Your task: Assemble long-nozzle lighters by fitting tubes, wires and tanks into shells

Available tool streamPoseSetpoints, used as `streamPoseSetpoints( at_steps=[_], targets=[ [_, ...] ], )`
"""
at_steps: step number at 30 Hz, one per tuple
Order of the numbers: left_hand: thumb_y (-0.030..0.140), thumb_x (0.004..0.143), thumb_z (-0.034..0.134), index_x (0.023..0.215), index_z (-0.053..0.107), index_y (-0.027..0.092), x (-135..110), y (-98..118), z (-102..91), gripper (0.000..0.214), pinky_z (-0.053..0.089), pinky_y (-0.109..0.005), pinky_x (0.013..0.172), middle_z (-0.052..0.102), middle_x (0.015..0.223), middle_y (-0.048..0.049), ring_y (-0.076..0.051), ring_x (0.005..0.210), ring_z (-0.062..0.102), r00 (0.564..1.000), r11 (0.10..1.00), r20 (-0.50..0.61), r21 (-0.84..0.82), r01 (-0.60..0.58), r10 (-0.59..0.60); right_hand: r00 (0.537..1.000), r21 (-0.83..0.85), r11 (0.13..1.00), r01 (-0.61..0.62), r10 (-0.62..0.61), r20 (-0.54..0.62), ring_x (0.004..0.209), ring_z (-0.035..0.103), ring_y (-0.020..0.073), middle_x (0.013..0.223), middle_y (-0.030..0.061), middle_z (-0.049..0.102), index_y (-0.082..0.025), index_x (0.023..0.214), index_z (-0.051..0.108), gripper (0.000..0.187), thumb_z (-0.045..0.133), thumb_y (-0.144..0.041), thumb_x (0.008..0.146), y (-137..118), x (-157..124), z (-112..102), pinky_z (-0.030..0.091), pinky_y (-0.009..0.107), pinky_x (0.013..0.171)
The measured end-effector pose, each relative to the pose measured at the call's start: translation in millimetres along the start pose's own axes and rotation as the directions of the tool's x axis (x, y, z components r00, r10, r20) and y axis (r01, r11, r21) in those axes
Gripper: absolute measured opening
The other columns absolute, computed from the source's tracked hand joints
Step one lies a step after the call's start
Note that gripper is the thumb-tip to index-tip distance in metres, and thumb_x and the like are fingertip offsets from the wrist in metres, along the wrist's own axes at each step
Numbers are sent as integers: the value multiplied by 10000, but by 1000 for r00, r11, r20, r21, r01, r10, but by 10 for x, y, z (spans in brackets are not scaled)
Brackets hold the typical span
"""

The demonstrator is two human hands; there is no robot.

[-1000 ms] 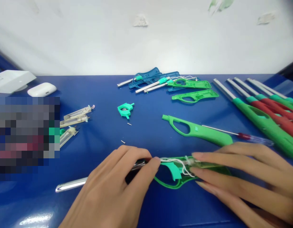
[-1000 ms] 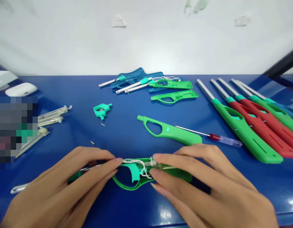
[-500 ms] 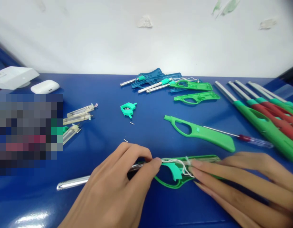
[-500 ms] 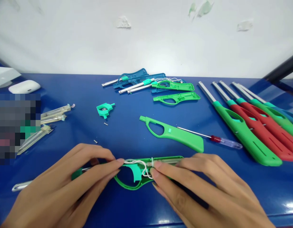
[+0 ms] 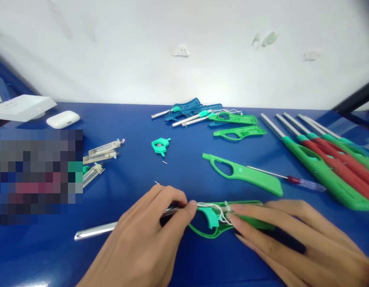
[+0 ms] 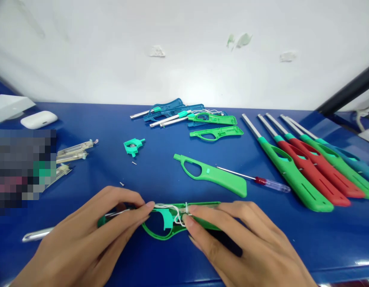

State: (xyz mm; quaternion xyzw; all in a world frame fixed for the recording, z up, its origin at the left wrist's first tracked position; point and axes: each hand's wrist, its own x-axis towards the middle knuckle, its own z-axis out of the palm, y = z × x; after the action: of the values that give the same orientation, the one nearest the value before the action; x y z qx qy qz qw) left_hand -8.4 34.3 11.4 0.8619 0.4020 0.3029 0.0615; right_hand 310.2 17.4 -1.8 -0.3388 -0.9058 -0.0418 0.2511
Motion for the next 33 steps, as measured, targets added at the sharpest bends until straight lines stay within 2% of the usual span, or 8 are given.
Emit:
streamPoseSetpoints(
  at_steps=[5, 12, 16, 19, 22, 25, 28, 33],
  targets=[
    [-135, 974, 448, 1303, 695, 232, -8, -26, -16, 551, 641, -244, 876, 720, 1182, -30, -140, 972, 726, 999, 1000, 32, -18, 5, -4, 1000, 5, 1000, -19, 19, 6, 1310, 688, 286, 1550, -60, 801, -326, 1598, 715, 488, 468, -186, 1201, -9, 23, 18, 512, 448, 1159],
    [-105, 906, 465, 1254, 788, 198, 17, -38, -29, 563, 665, -272, 903, 795, 1113, -58, -184, 970, 745, 997, 991, 12, 110, -77, 76, 998, 27, 1000, 4, -5, 64, 1422, 664, 272, 1676, -88, 731, -335, 1777, 533, 655, 528, -102, 1165, -8, -86, 6, 487, 476, 1224],
    [-109, 932, 464, 1249, 790, 209, -16, -34, -27, 555, 660, -294, 973, 802, 1145, -46, -181, 1006, 758, 998, 992, 6, 106, -60, 60, 1000, 21, 1000, 21, -22, 22, 1402, 681, 282, 1657, -57, 746, -333, 1759, 555, 607, 525, -160, 1178, -34, -96, -5, 474, 502, 1235],
    [-91, 966, 479, 1285, 780, 203, -56, -49, -30, 527, 652, -297, 958, 804, 1171, -51, -192, 1023, 750, 998, 991, 12, 116, -64, 63, 996, 1, 997, -72, 72, -51, 1322, 709, 260, 1527, -27, 814, -340, 1700, 633, 548, 570, -173, 1182, -41, -51, -23, 506, 449, 1194],
    [-40, 1063, 509, 1385, 741, 197, -72, -39, -25, 463, 612, -304, 1059, 814, 1224, -37, -193, 1108, 736, 997, 990, 19, 124, -74, 72, 988, 2, 992, -123, 123, -89, 1296, 711, 233, 1480, -3, 817, -320, 1637, 697, 495, 588, -155, 1182, -57, 39, -54, 512, 386, 1183],
    [78, 1180, 555, 1426, 703, 225, -75, 12, -21, 322, 519, -266, 1182, 797, 1286, -6, -157, 1186, 714, 999, 991, -48, 131, -15, 22, 992, 14, 995, -98, 99, -83, 1349, 691, 217, 1518, -7, 794, -301, 1579, 728, 424, 610, -182, 1190, -117, 183, -36, 475, 364, 1257],
    [130, 1205, 566, 1423, 697, 239, -109, 51, -37, 277, 469, -246, 1246, 780, 1322, 4, -143, 1257, 695, 992, 986, -126, 165, 32, -11, 995, 26, 999, -48, 50, -82, 1459, 660, 221, 1580, 9, 779, -222, 1596, 683, 404, 660, -261, 1195, -210, 366, 57, 430, 369, 1330],
    [101, 1195, 542, 1404, 697, 253, -212, 11, -104, 302, 519, -215, 1155, 772, 1303, 8, -125, 1178, 714, 994, 989, -96, 126, 73, -61, 998, -46, 998, -50, 48, -50, 1318, 760, 214, 1429, 13, 854, -221, 1526, 708, 358, 517, -378, 1268, -276, 565, 177, 545, 360, 1158]
  ],
)
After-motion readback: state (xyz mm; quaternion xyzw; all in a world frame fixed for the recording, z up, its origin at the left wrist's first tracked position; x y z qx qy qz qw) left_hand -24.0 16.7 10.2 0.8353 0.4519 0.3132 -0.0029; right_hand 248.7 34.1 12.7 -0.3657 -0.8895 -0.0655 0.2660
